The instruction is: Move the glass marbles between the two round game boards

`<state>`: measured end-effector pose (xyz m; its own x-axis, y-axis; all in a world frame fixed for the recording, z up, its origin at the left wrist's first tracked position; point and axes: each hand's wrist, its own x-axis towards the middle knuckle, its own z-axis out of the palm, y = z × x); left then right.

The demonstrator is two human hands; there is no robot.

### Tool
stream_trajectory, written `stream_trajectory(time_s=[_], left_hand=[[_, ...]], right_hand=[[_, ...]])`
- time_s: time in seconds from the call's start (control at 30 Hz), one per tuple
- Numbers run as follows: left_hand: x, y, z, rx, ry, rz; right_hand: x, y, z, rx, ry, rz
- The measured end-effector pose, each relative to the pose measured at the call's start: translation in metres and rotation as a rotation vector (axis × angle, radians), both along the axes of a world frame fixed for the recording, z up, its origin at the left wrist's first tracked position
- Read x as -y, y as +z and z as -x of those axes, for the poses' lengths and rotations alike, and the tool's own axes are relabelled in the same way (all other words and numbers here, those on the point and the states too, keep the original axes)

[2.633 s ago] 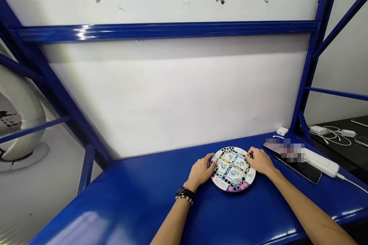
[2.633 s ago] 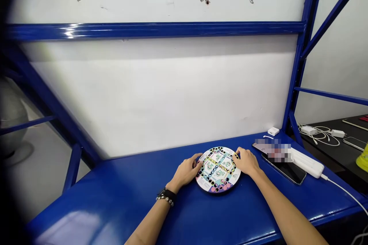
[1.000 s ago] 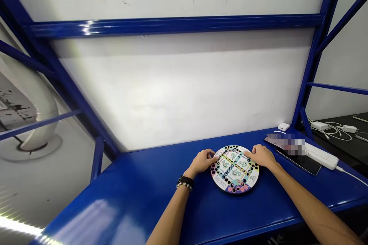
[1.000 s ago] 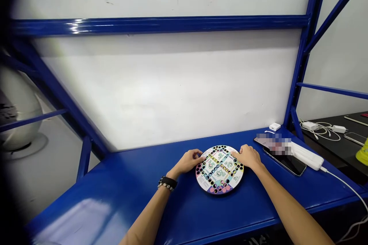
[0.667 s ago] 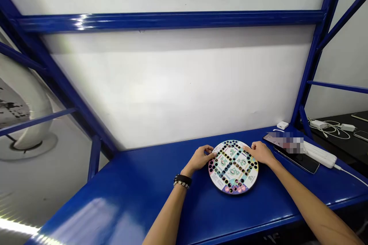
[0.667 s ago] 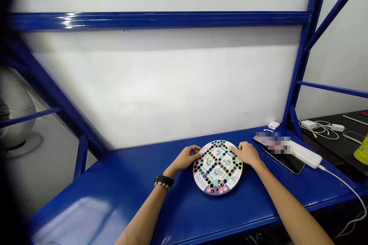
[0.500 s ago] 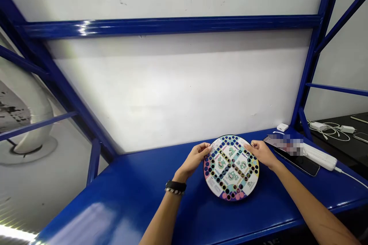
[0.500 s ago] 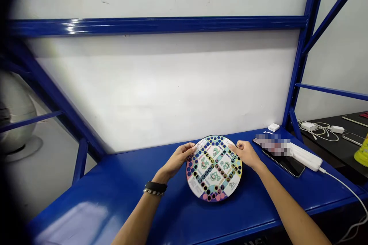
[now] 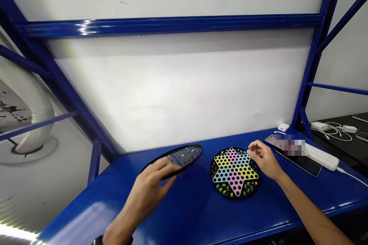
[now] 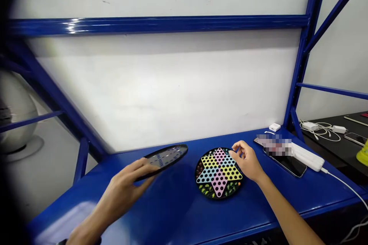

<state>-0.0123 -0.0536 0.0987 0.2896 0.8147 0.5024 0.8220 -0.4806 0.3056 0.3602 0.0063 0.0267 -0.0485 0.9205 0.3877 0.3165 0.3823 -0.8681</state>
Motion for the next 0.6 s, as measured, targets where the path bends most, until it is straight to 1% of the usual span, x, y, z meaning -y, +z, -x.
stream_trajectory(time_s=[0.07,0.13,0.2,0.23,0.3,0.43,0.5,0.6], left_hand=[[0.000,-0.030,0.006,-0.139,0.024,0.121],[0.001,-0.057,0.007,-0.175,0.039,0.263],[0.004,-0.074,0.002,-0.157,0.030,0.353],[0.006,-0.078,-0.003,-0.143,0.021,0.367],[0.009,-0.079,-0.021,-0.110,-0.012,0.356],[0.010,-0.063,-0.070,-0.111,-0.196,0.373],[0.005,-0.055,-0.093,-0.189,-0.262,0.406],[-0.005,-0.048,-0.116,-0.345,-0.261,0.423]], right_hand=[[0.003,-0.005,-0.003,0.041,-0.011,0.015],[0.008,-0.007,-0.003,0.081,-0.001,0.034],[0.013,-0.005,-0.001,0.126,0.028,0.042],[0.016,-0.004,0.001,0.145,0.040,0.037],[0.020,-0.001,0.005,0.173,0.054,0.025],[0.023,0.000,0.009,0.170,0.056,0.031],[0.022,-0.002,0.008,0.163,0.063,0.034],[0.019,-0.006,0.005,0.151,0.077,0.038]])
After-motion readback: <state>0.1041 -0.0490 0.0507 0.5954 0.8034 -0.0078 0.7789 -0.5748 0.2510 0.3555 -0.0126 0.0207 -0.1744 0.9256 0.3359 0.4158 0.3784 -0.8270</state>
